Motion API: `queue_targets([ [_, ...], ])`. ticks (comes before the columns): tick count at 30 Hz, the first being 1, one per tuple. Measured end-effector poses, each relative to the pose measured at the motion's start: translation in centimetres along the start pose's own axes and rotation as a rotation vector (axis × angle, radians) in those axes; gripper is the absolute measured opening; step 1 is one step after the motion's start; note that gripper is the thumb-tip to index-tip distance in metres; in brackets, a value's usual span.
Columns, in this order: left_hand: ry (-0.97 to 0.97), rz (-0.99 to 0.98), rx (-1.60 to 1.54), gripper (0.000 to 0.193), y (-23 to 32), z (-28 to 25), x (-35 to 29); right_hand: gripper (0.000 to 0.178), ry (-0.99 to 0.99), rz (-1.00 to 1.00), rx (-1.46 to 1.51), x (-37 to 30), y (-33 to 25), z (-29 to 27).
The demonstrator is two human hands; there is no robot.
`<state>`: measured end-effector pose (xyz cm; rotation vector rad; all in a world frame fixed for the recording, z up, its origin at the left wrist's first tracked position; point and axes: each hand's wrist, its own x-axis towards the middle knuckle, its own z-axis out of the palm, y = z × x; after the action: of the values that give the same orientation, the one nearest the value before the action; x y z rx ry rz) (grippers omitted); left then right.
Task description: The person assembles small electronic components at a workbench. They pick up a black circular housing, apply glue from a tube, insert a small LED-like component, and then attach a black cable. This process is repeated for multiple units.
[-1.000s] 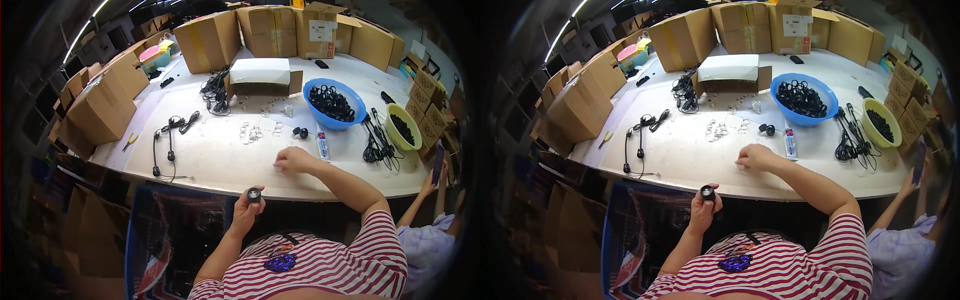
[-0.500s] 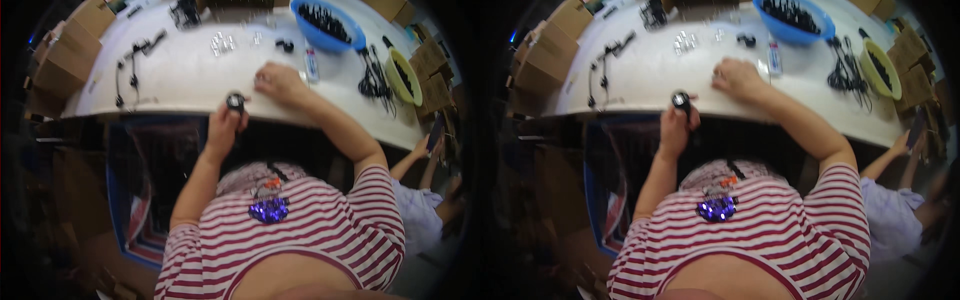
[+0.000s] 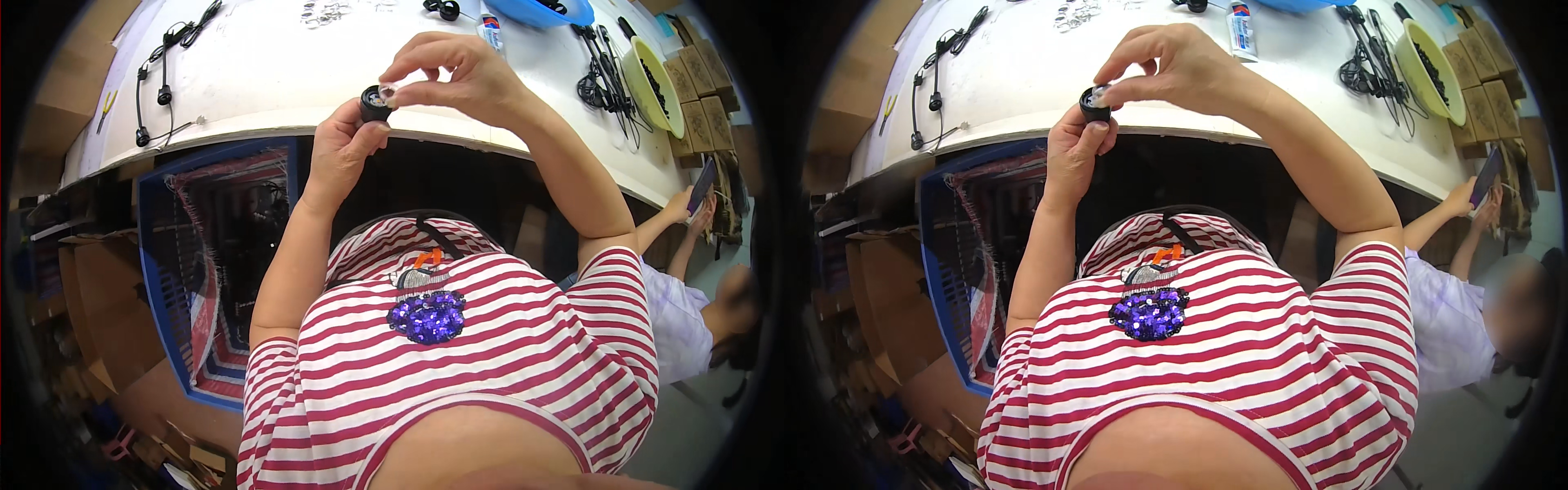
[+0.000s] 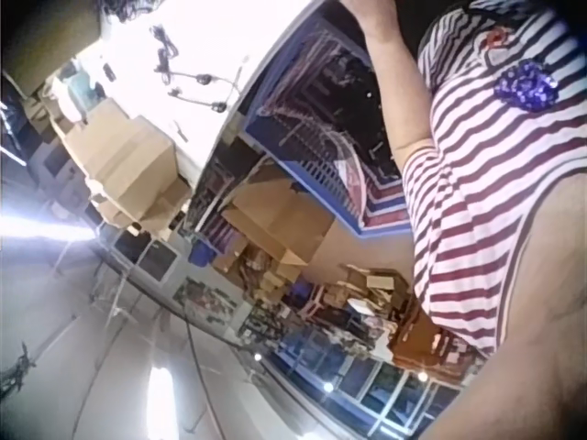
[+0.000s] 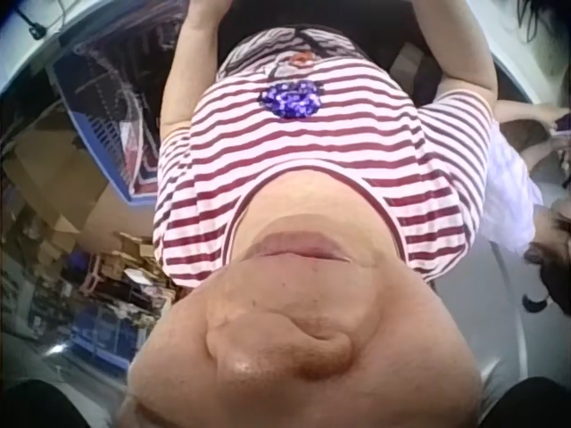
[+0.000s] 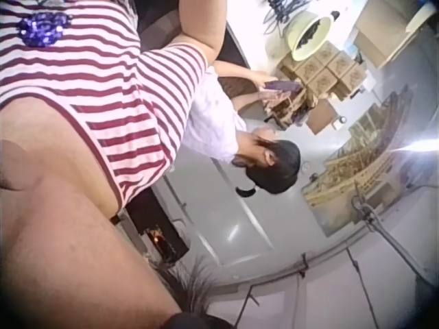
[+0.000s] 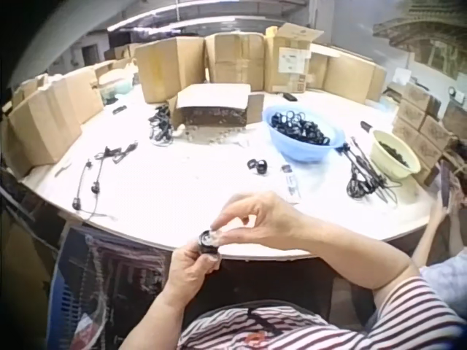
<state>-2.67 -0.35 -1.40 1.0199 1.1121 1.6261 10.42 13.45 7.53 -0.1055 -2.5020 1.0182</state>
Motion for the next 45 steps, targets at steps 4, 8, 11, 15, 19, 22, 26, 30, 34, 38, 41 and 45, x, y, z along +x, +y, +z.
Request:
queue_targets([
  [4,-0.024,-0.019,0.056,0.023,-0.3,0.2,0.0,0.020,-0.041,0.104,0.116,-0.6,0.1,0.1],
  [8,-0.023,-0.059,0.129,0.017,-0.4,0.5,0.4,0.020,-0.063,0.118,0.176,-0.9,0.2,0.1],
  [11,-0.029,-0.067,0.102,0.021,-0.5,0.7,0.2,0.023,-0.106,0.167,0.106,-0.7,0.3,-0.1],
  [15,-0.009,-0.039,0.034,0.026,0.2,1.0,0.3,0.029,0.160,0.227,-0.050,0.3,4.3,-2.1],
  [19,-0.005,-0.053,-0.042,0.024,0.6,0.3,0.3,0.039,0.439,0.267,-0.659,1.4,12.2,-3.9],
  [22,-0.005,-0.024,-0.055,0.026,0.5,0.1,0.0,0.042,0.396,0.359,-0.798,1.8,15.2,-3.4],
  [26,0.006,0.000,-0.071,0.026,0.6,-0.6,-0.5,0.040,0.329,0.439,-0.690,2.4,14.2,-4.1],
  [30,0.013,-0.016,-0.071,0.027,0.7,-0.7,-0.5,0.032,0.357,0.376,-0.211,1.9,11.1,-3.1],
  [34,-0.006,-0.017,-0.092,0.028,0.9,-0.1,-0.4,0.031,0.237,0.311,0.022,0.2,9.2,0.7],
  [38,-0.020,-0.017,-0.085,0.028,0.8,-0.2,-0.6,0.033,0.150,0.327,-0.334,-1.7,8.2,1.2],
  [41,-0.010,-0.032,-0.062,0.028,0.7,-0.1,-0.7,0.032,0.175,0.248,-0.549,-1.8,8.3,1.3],
  [45,0.006,-0.041,-0.020,0.027,0.7,0.4,-0.7,0.032,0.105,0.240,-0.514,-1.0,7.8,1.0],
])
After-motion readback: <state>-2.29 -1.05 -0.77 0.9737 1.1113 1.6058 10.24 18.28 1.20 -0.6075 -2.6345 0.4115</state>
